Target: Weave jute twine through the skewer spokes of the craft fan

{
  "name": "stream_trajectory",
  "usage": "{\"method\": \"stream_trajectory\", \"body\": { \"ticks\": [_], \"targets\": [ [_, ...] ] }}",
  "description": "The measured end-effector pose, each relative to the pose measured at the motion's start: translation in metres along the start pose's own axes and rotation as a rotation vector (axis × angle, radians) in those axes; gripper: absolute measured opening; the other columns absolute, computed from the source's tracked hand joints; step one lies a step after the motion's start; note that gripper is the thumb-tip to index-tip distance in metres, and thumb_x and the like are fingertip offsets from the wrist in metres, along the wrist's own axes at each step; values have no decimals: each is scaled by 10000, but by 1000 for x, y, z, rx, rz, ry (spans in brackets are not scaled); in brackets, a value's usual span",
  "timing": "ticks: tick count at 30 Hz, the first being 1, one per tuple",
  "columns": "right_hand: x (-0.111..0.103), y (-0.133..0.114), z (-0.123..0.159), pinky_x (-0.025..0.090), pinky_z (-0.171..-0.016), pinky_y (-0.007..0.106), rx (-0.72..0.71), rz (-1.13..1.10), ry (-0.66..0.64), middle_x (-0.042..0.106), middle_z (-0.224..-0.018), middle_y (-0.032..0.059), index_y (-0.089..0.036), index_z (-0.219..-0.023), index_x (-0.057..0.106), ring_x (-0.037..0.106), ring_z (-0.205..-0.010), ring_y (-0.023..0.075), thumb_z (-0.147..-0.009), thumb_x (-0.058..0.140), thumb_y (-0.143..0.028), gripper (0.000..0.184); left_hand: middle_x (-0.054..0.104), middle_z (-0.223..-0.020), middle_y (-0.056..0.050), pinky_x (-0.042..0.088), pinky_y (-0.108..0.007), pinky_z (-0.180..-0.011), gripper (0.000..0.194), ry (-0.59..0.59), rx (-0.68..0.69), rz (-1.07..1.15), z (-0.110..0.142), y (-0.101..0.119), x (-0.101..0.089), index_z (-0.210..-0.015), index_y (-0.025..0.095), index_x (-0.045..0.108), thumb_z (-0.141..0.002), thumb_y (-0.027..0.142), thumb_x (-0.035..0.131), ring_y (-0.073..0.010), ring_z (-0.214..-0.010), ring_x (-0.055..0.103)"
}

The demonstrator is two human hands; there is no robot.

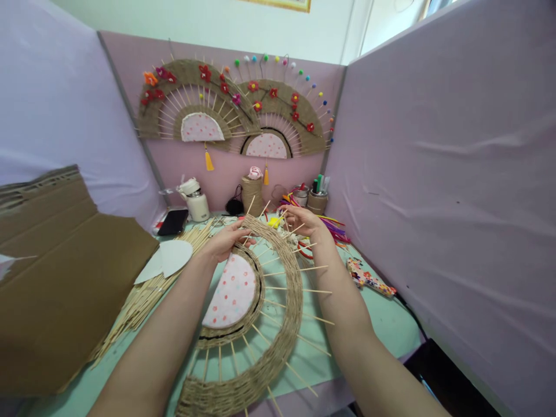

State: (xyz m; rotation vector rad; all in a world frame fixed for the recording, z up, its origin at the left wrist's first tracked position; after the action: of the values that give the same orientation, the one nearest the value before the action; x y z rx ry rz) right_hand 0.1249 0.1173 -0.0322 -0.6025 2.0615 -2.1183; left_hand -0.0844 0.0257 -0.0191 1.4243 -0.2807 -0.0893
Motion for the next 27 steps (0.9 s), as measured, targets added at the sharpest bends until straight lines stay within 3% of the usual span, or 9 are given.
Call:
{"method": "stream_trajectory", "body": {
  "ticks": [6,11,14,17,21,27],
  "targets": [
    [-3,7,-6,340,-516,210,49,-167,-134,534,-600,-65,-189,-861,598,365,-473,41,-658,787,-327,310,687,-929,-39,489,-178,-513,354,19,-15,21,-1,-3,-3,-1158,188,594,-809,127,606,-84,-602,628],
    [3,3,-8,304,-458,182,78,-173,-168,488,-546,-97,-203,-872,595,327,-433,35,-641,799,-348,340,690,-874,-20,484,-195,-503,285,22,-31,47,-3,-7,-2,-1057,191,613,-778,148,650,-95,-589,630],
    [11,-6,-14,286,-430,170,116,-122,-210,448,-507,-110,-196,-851,605,313,-411,29,-630,811,-325,329,691,-870,-21,478,-191,-500,276,19,-36,54,-2,-8,-2,-1042,186,615,-772,150,658,-93,-583,631],
    [15,-17,-24,291,-412,170,164,-42,-257,501,-528,-84,-163,-829,630,360,-416,29,-636,816,-255,284,694,-870,-25,478,-189,-499,278,30,-35,64,0,-6,-2,-1037,181,609,-768,136,658,-93,-577,634],
    [11,-33,-34,305,-397,161,219,148,-309,518,-520,-69,-137,-815,642,380,-413,27,-684,794,-224,219,697,-890,-37,484,-194,-490,279,24,-41,64,3,-4,-1,-1037,176,604,-767,124,649,-100,-573,637],
    [9,-63,-34,434,-511,165,156,232,-438,636,-665,-30,-166,-959,628,552,-557,62,-700,746,-121,288,701,-877,-43,481,-180,-481,316,-1,-43,80,3,-4,2,-1092,185,585,-786,112,615,-92,-553,627]
  ]
}}
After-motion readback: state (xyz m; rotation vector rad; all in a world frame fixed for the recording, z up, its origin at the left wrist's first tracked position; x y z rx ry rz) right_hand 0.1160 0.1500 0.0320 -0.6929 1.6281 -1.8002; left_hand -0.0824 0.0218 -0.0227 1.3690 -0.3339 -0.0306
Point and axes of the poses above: each hand's wrist, its own z-axis away from the middle knuckle, its own x-axis out of the palm, y = z × x, the point moved 4 cm from there along -z, towards the middle knuckle
